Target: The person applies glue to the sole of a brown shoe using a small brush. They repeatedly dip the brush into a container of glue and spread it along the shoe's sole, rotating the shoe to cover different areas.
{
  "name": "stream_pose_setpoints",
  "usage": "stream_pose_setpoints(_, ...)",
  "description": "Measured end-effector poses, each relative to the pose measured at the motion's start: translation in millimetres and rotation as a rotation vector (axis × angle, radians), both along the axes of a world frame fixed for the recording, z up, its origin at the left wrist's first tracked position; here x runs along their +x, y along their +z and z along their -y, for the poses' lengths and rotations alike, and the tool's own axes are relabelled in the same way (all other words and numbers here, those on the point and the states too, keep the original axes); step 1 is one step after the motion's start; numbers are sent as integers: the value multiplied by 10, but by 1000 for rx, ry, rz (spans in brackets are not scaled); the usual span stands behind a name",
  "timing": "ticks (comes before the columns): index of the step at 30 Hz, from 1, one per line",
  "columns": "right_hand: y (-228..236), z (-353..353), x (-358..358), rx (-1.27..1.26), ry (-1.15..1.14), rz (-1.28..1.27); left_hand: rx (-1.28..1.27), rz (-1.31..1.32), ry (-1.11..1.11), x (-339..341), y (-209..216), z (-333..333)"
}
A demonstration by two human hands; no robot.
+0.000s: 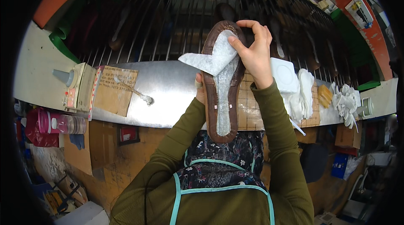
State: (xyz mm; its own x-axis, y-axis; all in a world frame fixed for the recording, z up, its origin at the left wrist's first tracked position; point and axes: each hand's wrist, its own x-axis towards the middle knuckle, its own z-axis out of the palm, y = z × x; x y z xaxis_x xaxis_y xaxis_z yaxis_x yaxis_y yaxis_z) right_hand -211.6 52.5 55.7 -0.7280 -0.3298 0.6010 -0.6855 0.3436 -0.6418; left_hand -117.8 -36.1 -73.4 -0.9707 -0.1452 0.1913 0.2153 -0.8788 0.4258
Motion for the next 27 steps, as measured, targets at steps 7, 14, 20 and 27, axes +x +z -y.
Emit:
stream_pose_setpoints(7, 77, -286, 289, 219, 318, -194, 25, 3, -94, -9, 96, -71)
stream_pose_setpoints(14, 19, -572, 511, 271, 549, -72, 31, 38, -115, -20, 108, -28)
stream_pose_setpoints(20, -58, -547, 708, 225, 433, -50, -31, 32, -120, 32, 147, 0)
stream_pose_setpoints(27, -115, -515, 757, 101, 448, -42, -24, 38, -132, 15, 124, -17)
